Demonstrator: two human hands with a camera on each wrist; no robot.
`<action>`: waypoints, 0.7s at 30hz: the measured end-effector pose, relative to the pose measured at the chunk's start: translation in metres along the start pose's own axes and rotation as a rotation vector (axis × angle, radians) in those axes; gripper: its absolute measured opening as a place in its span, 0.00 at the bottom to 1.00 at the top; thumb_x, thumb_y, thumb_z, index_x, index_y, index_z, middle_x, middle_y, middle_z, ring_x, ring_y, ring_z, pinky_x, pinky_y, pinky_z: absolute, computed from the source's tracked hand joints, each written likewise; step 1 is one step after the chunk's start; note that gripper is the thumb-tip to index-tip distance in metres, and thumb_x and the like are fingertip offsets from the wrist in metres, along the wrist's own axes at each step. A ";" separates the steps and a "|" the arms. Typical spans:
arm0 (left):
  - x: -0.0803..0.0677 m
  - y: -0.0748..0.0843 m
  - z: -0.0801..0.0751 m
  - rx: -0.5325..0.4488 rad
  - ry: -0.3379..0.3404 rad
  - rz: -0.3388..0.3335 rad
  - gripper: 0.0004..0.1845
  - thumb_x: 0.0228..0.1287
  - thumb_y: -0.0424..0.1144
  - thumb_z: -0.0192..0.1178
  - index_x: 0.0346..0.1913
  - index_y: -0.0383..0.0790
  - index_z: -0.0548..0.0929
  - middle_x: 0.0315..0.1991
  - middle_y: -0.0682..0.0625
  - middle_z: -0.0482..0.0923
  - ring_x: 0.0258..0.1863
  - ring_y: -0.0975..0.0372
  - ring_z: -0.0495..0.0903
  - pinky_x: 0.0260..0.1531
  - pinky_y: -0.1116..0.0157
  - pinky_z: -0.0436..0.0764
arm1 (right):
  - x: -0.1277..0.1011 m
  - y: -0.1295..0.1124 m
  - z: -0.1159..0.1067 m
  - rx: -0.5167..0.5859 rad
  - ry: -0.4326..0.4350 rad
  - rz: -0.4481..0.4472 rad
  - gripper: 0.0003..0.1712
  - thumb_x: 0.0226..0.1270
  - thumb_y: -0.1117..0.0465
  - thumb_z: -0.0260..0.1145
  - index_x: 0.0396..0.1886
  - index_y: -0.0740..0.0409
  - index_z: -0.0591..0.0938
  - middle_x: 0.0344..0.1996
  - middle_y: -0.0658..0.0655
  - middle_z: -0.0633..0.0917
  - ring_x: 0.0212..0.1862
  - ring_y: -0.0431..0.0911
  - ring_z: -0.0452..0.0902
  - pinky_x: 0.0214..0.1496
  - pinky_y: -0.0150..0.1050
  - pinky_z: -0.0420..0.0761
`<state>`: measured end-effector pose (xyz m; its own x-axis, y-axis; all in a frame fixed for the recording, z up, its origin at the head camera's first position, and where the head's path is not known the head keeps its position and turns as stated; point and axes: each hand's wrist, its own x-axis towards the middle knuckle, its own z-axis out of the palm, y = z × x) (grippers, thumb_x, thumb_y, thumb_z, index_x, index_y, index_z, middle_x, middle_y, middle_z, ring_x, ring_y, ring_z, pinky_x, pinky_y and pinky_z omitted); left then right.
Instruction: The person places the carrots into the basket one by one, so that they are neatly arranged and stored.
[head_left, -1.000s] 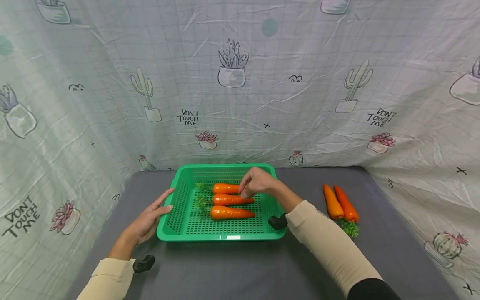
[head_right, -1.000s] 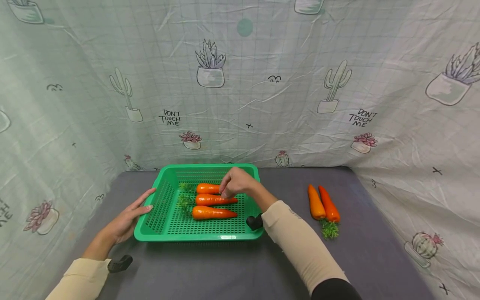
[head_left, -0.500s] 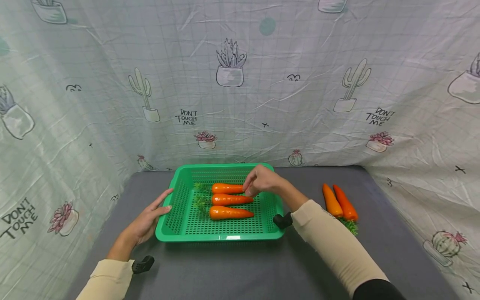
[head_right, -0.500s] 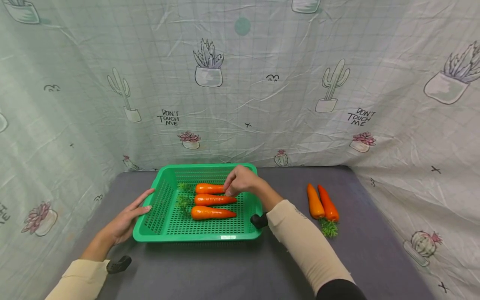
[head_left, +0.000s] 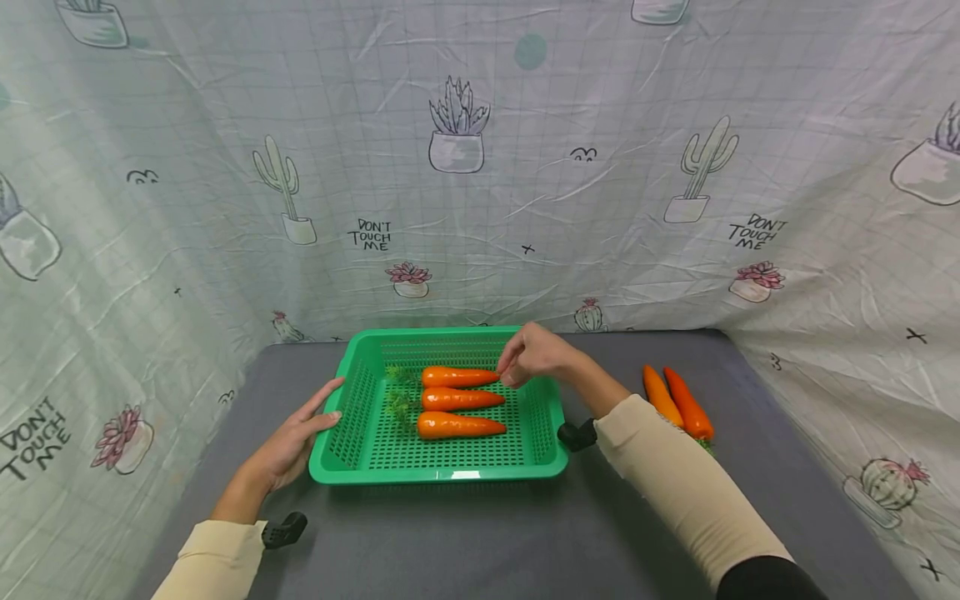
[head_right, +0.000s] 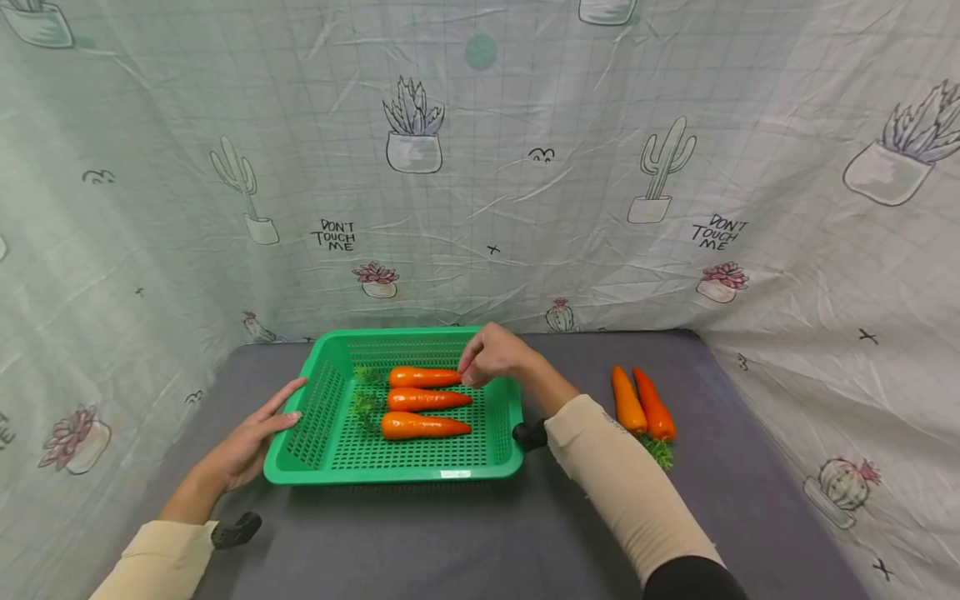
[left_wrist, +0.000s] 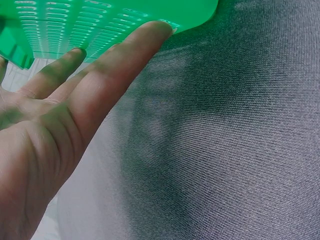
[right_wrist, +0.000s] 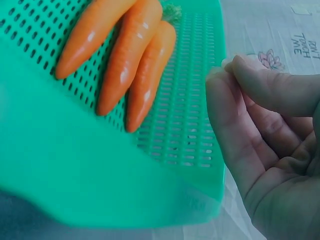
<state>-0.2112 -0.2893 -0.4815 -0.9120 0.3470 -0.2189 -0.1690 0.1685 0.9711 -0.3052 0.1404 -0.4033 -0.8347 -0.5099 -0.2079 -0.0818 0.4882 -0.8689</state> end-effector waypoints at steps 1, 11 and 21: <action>0.000 0.000 0.000 -0.008 -0.003 -0.001 0.40 0.84 0.47 0.48 0.86 0.60 0.37 0.84 0.44 0.14 0.83 0.35 0.29 0.61 0.67 0.75 | -0.001 0.000 -0.001 0.002 -0.004 -0.002 0.12 0.58 0.78 0.73 0.43 0.75 0.89 0.33 0.62 0.92 0.37 0.53 0.91 0.53 0.57 0.88; 0.000 -0.003 -0.002 -0.021 -0.005 0.001 0.39 0.85 0.47 0.47 0.86 0.60 0.37 0.85 0.41 0.19 0.65 0.66 0.72 0.55 0.63 0.83 | -0.009 0.007 -0.015 0.016 0.010 0.011 0.10 0.59 0.76 0.74 0.41 0.70 0.90 0.33 0.60 0.92 0.33 0.47 0.90 0.54 0.58 0.87; 0.002 -0.005 -0.004 -0.029 -0.008 0.003 0.39 0.85 0.47 0.47 0.86 0.61 0.38 0.85 0.41 0.22 0.63 0.67 0.75 0.54 0.62 0.84 | -0.015 0.014 -0.026 0.024 0.032 -0.010 0.11 0.58 0.75 0.75 0.42 0.73 0.89 0.31 0.60 0.92 0.33 0.48 0.90 0.47 0.50 0.90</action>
<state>-0.2138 -0.2926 -0.4862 -0.9095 0.3550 -0.2163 -0.1767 0.1407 0.9741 -0.3078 0.1728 -0.4005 -0.8509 -0.4918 -0.1846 -0.0779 0.4656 -0.8816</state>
